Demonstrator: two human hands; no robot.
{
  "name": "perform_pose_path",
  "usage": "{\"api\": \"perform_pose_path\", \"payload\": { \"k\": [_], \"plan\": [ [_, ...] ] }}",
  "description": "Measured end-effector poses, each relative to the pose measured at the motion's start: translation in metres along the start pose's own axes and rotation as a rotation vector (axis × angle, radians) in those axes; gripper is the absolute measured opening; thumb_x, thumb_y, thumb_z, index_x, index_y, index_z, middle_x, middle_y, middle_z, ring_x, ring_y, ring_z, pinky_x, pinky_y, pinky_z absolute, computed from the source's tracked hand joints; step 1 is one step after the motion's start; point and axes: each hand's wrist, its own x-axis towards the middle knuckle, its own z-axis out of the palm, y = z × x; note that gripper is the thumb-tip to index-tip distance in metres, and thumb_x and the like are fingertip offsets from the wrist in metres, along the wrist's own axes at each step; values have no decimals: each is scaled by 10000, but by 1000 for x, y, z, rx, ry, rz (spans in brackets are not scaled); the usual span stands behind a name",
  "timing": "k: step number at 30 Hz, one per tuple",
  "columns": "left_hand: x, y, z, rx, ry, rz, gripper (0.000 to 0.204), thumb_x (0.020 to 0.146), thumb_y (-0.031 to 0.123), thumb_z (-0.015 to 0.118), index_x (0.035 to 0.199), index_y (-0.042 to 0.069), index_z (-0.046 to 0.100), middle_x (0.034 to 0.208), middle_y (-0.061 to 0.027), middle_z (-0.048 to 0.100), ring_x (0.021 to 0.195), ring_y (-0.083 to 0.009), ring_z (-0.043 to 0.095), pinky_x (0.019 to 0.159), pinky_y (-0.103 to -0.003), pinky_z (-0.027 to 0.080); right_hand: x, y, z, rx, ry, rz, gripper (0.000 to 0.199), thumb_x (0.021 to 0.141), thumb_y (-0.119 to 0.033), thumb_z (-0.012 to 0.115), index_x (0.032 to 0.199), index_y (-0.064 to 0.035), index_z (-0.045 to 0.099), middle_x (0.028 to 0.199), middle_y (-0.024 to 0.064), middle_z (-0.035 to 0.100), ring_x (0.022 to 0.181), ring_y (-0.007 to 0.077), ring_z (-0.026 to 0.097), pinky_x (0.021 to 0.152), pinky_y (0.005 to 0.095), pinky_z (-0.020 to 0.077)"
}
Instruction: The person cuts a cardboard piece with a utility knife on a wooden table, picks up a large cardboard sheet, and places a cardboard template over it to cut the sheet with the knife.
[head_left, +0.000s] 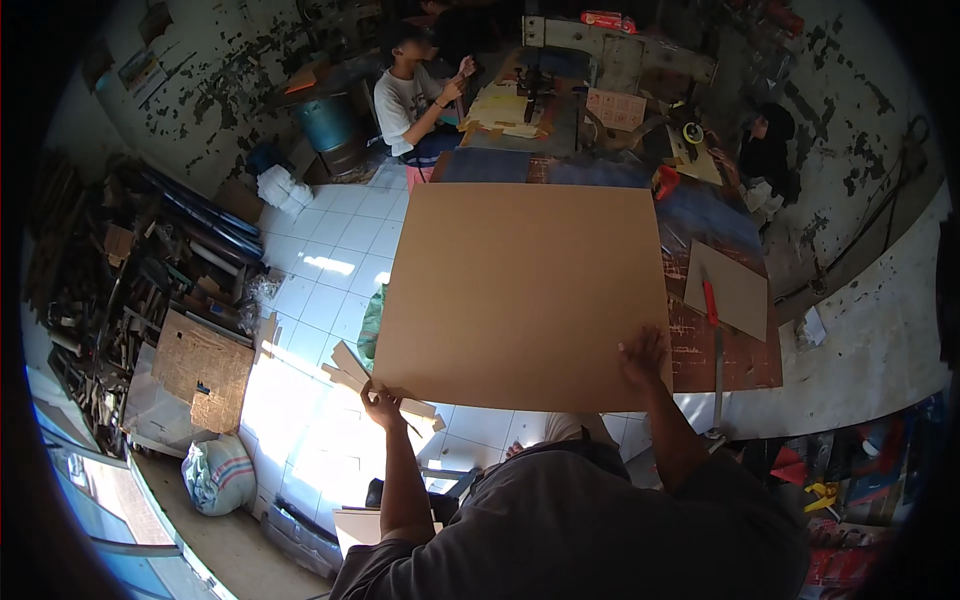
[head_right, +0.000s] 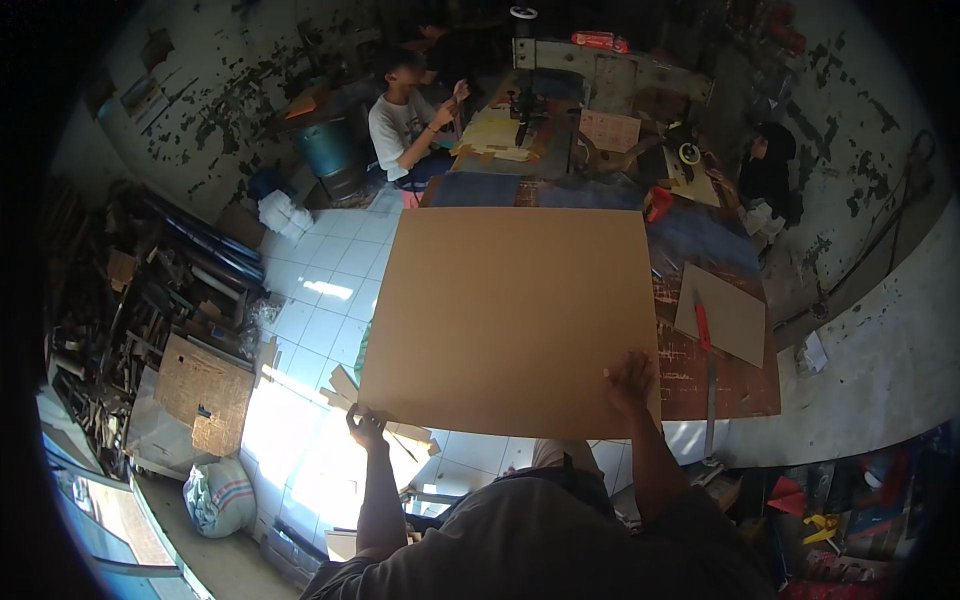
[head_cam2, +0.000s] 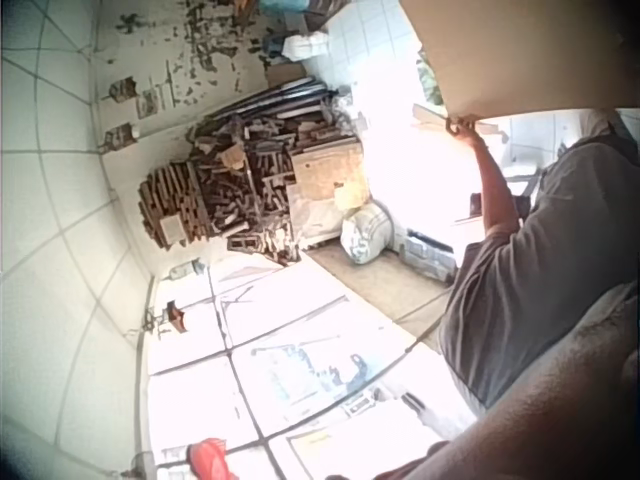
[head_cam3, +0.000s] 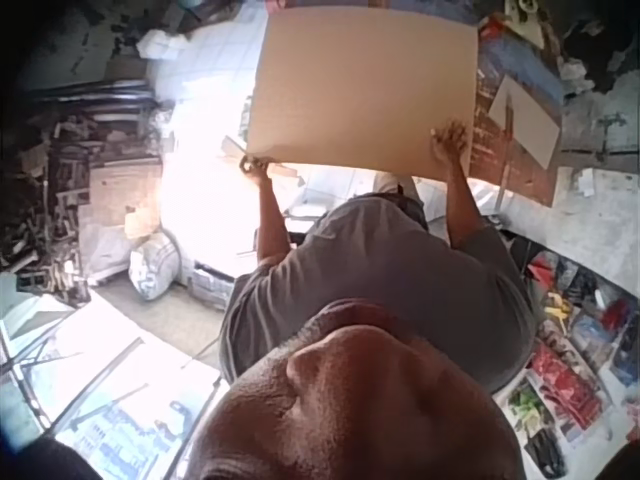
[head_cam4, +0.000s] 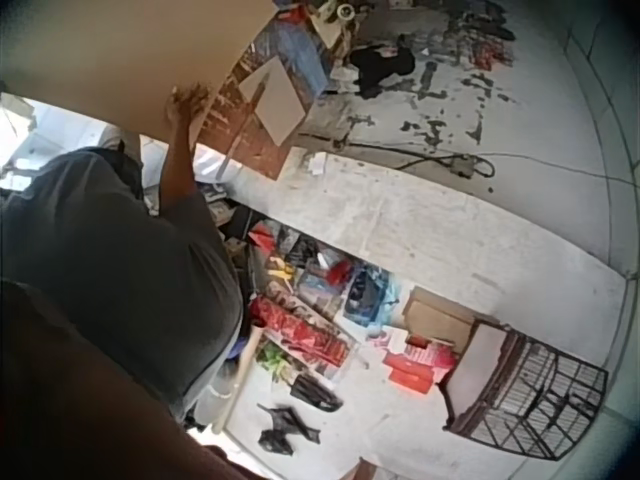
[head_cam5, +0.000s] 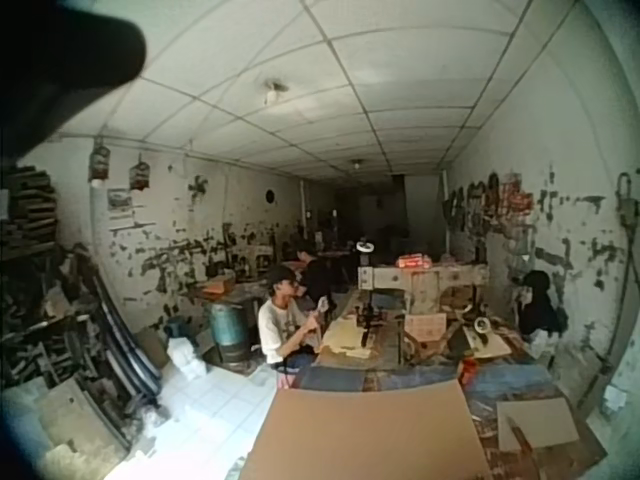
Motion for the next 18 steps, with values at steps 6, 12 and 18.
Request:
{"api": "perform_pose_path", "payload": {
  "k": [6,12,18],
  "plan": [
    [-15,-4,8,-1,-36,10,611,1059,96,616,1586,202,324,1401,-294,556,1210,-420,645,890,-548,637,-2,0,0,8,-1,-6,932,1044,-687,393,1707,-131,47,1762,226,-83,1624,452,-65,1267,675,51],
    [-31,-12,23,5,77,15,739,1027,154,697,1622,161,258,1467,-275,533,1245,-420,635,919,-563,628,-4,0,3,19,45,-21,940,1037,-658,452,1702,-113,71,1756,251,-63,1620,470,-21,1253,696,76],
    [-50,-30,38,10,-4,-98,606,982,261,783,1437,47,444,1373,-195,602,1184,-359,666,898,-509,637,-10,-2,4,-6,108,-36,914,1040,-623,479,1695,-97,118,1756,257,-17,1618,474,14,1253,687,106]
  ]
}}
